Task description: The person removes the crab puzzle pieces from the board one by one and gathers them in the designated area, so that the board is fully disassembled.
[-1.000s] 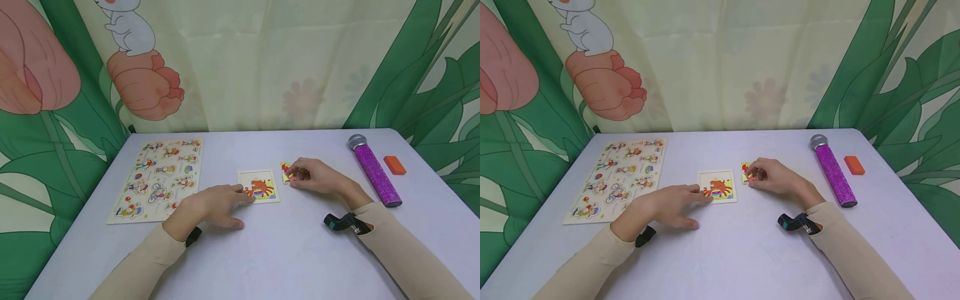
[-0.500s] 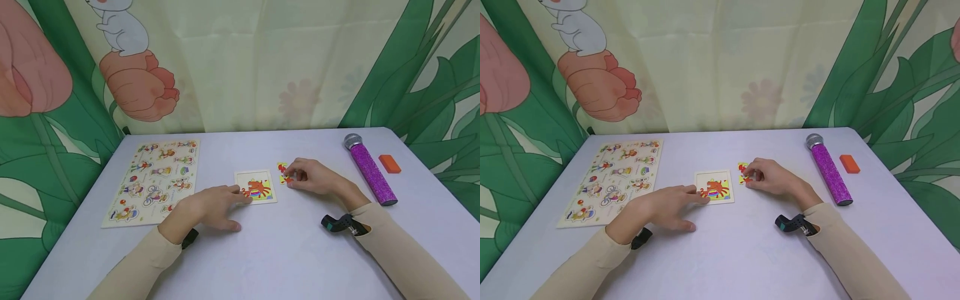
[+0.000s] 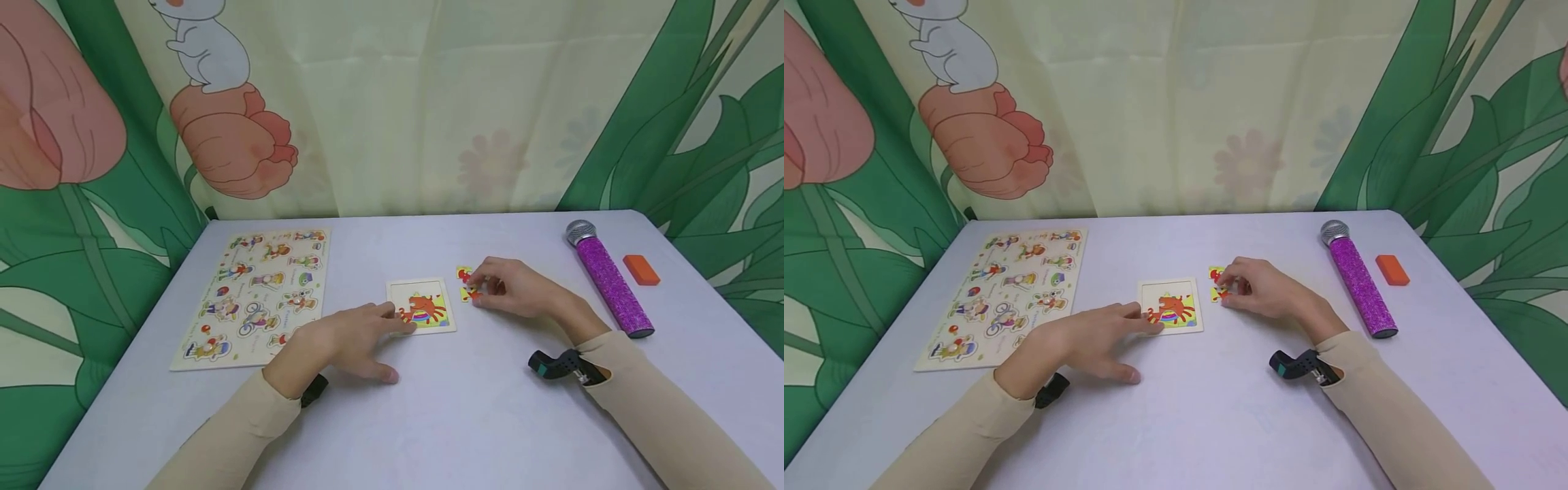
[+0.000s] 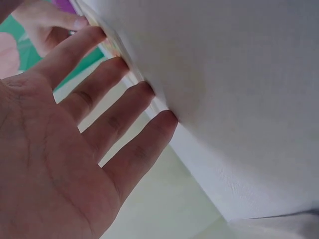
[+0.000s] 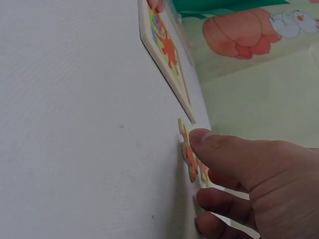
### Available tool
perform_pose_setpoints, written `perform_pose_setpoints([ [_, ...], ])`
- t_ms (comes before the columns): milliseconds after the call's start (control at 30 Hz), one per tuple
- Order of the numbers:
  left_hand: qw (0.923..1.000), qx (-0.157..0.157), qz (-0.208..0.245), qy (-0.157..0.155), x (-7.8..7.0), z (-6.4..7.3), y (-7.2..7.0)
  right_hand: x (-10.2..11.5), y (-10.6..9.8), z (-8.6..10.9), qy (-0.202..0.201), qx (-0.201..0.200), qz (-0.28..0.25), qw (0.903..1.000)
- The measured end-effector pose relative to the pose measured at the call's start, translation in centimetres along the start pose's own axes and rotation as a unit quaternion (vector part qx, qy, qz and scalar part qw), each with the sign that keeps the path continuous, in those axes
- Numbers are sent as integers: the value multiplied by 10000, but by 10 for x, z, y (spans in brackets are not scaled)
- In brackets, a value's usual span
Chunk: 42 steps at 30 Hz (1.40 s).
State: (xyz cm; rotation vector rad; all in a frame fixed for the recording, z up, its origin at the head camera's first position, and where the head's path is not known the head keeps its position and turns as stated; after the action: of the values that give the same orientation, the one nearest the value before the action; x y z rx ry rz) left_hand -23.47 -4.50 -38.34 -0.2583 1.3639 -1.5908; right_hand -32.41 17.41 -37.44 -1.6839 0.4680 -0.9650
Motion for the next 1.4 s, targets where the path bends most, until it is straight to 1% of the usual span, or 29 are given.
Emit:
perform_pose_setpoints([
  [167,10000,-12,89,-35,0,1,1,9,-5,-7,-251,-163,38,9995],
  [400,10000,-14,73,-38,2,1,1,22,-1,-19,-400,-97,-66,9991],
  [600,9998,72,166,-77,3,0,-1,38,4,-29,-542,-41,-18,9985],
  [733,9997,122,190,-76,3,0,-3,47,7,-35,-645,-15,-81,9979],
  [1100,9997,166,150,-85,1,-1,-2,66,10,-48,-792,308,-154,9963],
  [1267,9998,150,108,-52,1,-1,-2,70,20,-52,-807,669,-240,9942],
  [1400,9998,132,159,-8,1,-1,-1,71,26,-54,-718,949,-239,9926],
])
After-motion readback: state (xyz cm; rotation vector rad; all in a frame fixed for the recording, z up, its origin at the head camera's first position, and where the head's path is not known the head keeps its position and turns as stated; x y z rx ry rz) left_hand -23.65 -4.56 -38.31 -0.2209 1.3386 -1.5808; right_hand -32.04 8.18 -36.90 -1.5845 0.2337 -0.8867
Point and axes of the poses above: each hand's wrist, its own z-axis away from the middle knuckle, its own y-axis out of the palm, x = y × z, the point moved 9 cm from there along -z, towards the middle knuckle, and after that the axes turned 10 degrees about z, right-handed, at the moved point
